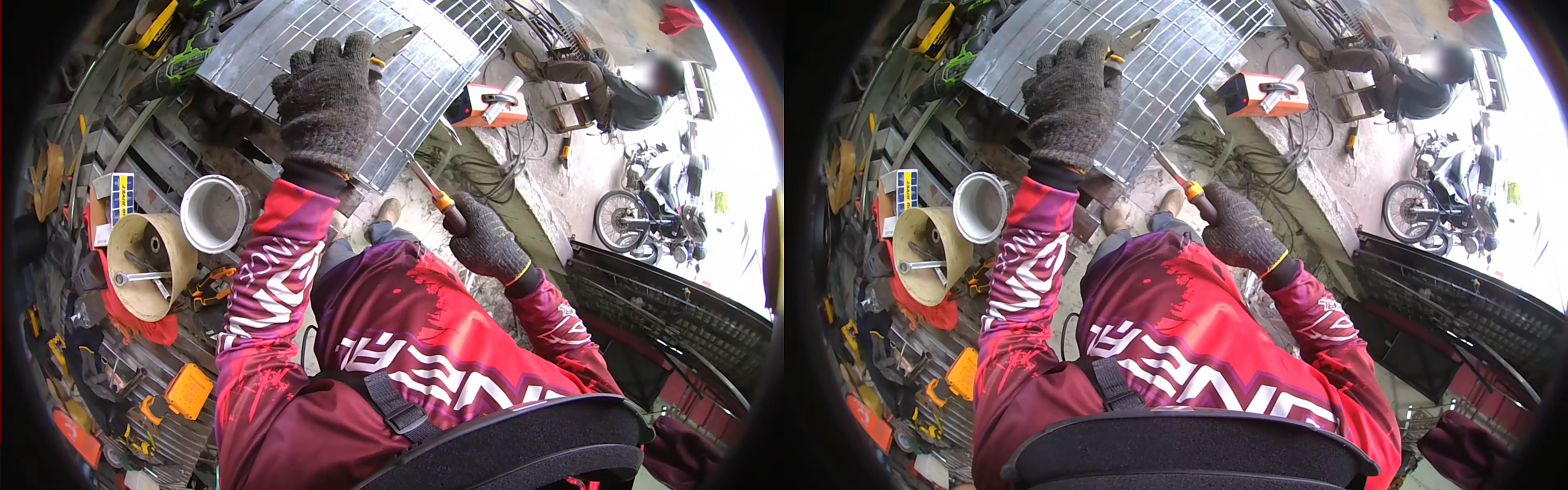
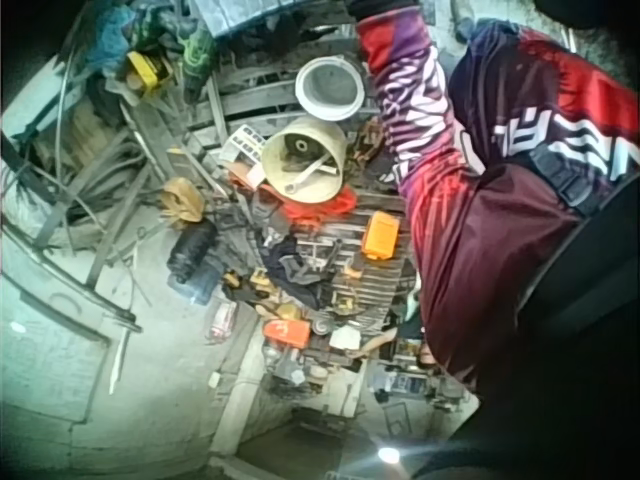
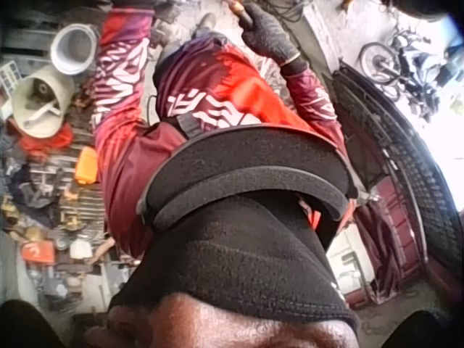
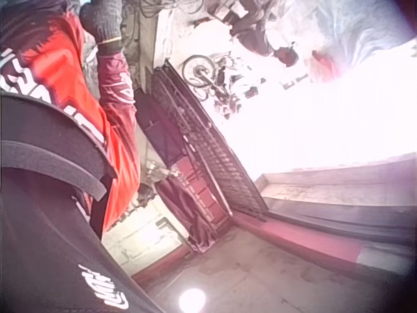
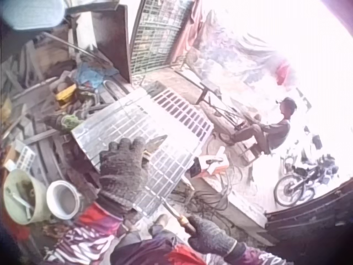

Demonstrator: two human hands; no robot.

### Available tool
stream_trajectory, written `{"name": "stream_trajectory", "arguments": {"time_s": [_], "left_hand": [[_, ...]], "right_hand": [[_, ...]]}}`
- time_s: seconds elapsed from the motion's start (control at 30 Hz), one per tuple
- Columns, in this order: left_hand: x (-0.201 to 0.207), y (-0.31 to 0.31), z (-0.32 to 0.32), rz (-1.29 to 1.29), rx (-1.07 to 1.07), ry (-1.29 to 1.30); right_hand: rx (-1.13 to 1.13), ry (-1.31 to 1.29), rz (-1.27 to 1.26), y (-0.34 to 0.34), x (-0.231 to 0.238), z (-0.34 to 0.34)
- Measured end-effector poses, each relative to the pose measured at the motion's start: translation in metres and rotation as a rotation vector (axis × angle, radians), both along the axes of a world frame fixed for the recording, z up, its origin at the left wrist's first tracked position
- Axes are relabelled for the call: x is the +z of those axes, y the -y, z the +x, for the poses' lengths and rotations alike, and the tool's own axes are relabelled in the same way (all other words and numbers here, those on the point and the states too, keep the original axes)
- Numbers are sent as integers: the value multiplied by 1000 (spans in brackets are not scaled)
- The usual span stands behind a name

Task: Using pliers and an angle grinder to cut or shape a metal grate.

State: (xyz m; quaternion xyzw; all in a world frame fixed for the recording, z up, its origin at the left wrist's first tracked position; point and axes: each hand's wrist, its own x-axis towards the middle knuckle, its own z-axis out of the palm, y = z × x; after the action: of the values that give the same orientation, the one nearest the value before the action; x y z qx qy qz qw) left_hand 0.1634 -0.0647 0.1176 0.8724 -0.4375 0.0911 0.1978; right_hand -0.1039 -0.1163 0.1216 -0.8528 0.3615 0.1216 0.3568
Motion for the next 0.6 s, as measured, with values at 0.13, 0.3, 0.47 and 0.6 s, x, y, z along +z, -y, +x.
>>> {"name": "stream_trajectory", "arguments": {"time_s": [0.13, 0.3, 0.47, 0.6], "left_hand": [[1, 3, -2, -15, -5, 0], [1, 0, -2, -14, -11, 22], [7, 2, -7, 1, 3, -49], [-1, 1, -2, -47, -15, -5]], "right_hand": [[-49, -3, 24, -2, -3, -1], [-34, -27, 45, -2, -5, -2], [0, -17, 91, 8, -6, -6], [-22, -69, 119, 8, -5, -4]]}}
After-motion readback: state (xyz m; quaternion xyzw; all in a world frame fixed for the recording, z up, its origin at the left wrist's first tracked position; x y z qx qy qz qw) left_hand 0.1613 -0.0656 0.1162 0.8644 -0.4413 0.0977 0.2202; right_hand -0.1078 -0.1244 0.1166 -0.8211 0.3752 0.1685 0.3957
